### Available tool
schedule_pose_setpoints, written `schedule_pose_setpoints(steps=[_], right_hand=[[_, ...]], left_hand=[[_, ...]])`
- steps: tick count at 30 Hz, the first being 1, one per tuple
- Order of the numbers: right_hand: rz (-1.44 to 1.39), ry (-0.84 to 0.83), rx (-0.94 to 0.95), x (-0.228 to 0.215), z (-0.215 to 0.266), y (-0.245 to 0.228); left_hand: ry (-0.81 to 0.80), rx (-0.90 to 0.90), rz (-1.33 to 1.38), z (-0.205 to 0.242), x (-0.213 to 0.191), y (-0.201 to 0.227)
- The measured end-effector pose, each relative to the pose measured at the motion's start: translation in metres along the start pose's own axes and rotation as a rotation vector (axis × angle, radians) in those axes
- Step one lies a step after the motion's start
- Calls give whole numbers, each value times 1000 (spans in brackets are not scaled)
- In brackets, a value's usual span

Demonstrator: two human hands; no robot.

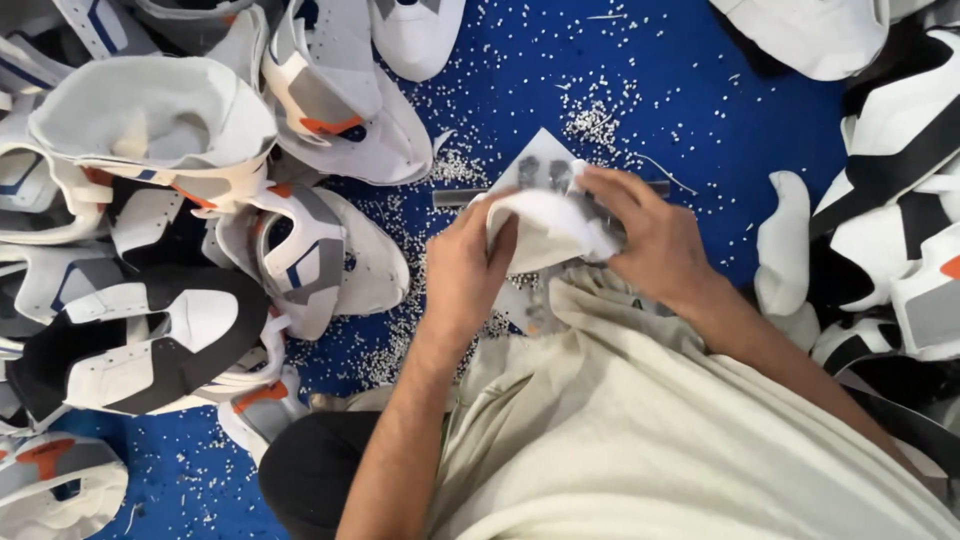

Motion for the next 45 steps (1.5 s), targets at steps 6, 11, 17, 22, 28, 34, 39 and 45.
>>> schedule_pose_setpoints(steps=[6,11,17,22,28,34,39,45], right_hand=[[75,29,149,-24,-82,28],[123,156,-260,-5,-76,66],[257,-305,171,65,55,73],[148,-255,106,61,49,54],[158,-331,212,59,28,61],[293,-442,423,73,19,59],[-54,-74,204,57,1,91],[-1031,-75,494,66,-10,95]], left_hand=[[202,233,-25,-95,-23,16],[213,311,43,-86,33,-41],[-98,320,-303,70,95,-81],[-204,357,-427,65,75,-52],[-565,151,-408,63,92,-51],[-379,347,-911,111,141,-33],[-412,223,-672,104,113,-44],[-331,-94,-531,137,4,-53]])
Point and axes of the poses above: each hand's wrist, its own z-axis away from the middle knuckle, its own x-axis out of the palm, y = z × x, the point moved 5 cm from there along -z, towards the middle knuckle, and after that the axes turned 15 degrees about -z, right-handed, at the moved point
